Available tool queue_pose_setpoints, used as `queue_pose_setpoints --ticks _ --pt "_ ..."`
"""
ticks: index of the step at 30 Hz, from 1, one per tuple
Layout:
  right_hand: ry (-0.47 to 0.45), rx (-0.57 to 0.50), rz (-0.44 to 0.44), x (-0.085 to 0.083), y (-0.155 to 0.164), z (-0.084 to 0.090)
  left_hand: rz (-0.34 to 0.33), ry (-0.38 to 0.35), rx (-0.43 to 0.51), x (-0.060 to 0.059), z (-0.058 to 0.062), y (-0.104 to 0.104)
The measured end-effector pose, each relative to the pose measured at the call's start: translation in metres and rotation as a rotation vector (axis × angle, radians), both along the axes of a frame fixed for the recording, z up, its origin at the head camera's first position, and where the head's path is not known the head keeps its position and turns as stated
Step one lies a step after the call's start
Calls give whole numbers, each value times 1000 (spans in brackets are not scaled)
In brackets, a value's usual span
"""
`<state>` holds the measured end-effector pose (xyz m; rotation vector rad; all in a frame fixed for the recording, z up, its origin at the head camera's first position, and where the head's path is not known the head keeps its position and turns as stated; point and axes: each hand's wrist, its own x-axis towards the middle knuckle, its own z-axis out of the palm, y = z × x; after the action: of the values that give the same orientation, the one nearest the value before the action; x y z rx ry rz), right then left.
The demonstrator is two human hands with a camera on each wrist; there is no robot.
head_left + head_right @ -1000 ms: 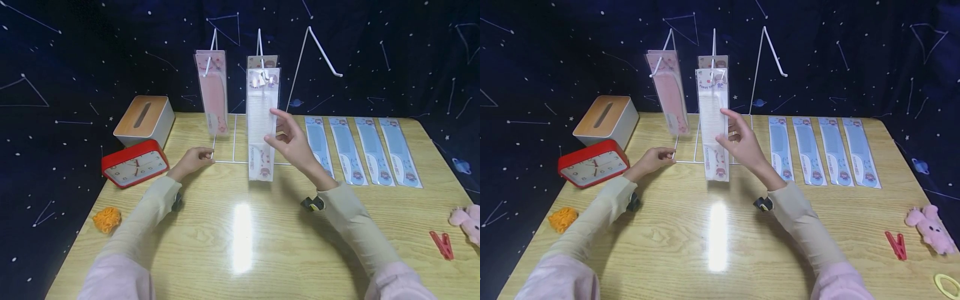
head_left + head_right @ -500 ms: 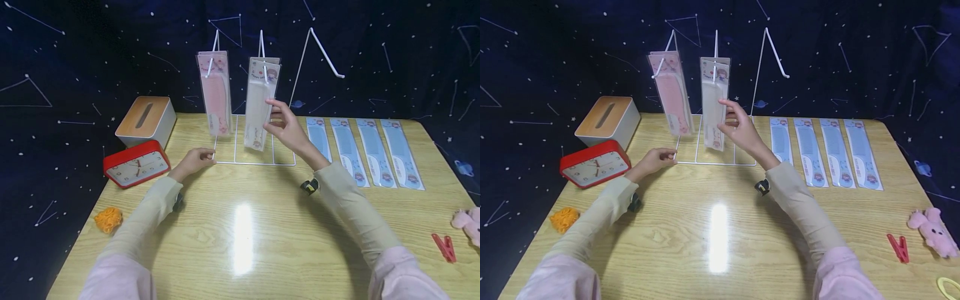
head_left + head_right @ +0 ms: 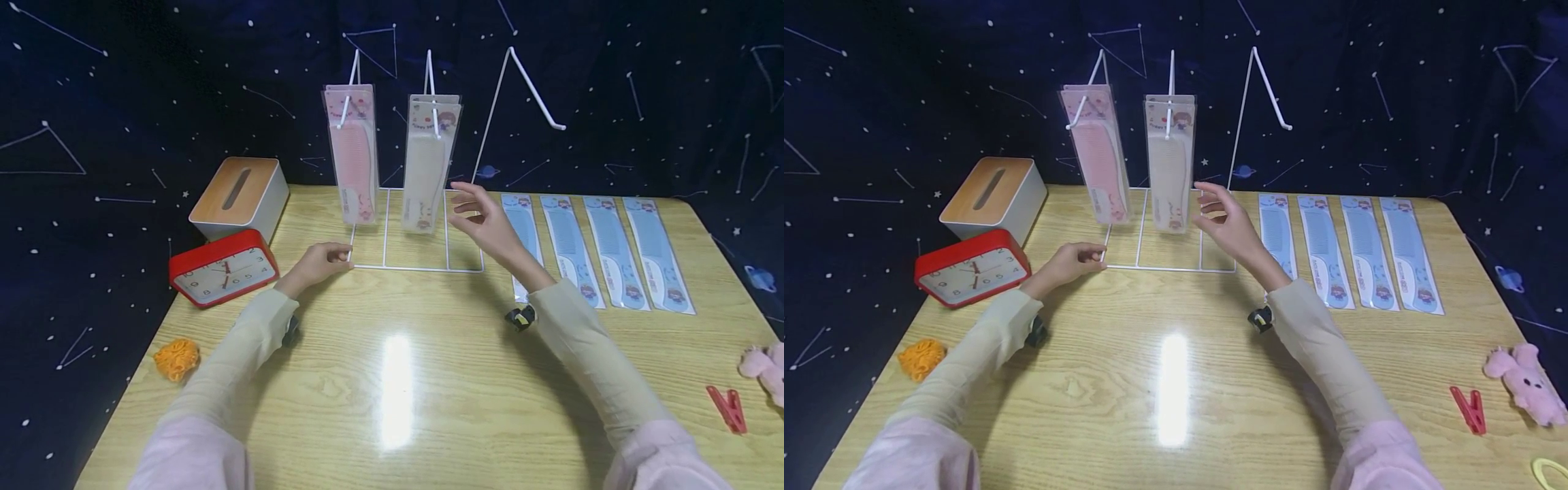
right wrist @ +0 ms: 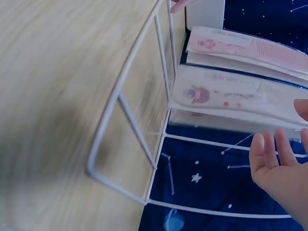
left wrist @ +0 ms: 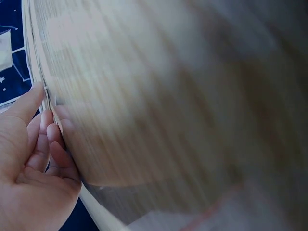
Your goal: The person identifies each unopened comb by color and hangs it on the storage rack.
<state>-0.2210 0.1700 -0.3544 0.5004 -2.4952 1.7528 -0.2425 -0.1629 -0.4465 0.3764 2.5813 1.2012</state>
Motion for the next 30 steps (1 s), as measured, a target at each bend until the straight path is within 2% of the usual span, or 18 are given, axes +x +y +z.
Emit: queue_pose_setpoints --ticks 7,13,17,22,24,26,30 --pt "-2 73 -81 17 38 -13 -1 -5 0 0 0 1" --pt "-2 157 -203 33 96 -25 2 9 -4 1 1 1" --pt "-54 223 -299 42 140 -30 5 28 0 1 0 1" --pt "-101 378 -409 16 245 -99 8 39 -2 1 -1 1" --pt "-137 407 -455 6 284 -121 8 43 -1 2 -1 0" --pt "-202 442 -511 12 299 -114 5 44 6 2 0 1" --pt "-343 519 -579 34 305 -85 -1 32 5 3 1 1"
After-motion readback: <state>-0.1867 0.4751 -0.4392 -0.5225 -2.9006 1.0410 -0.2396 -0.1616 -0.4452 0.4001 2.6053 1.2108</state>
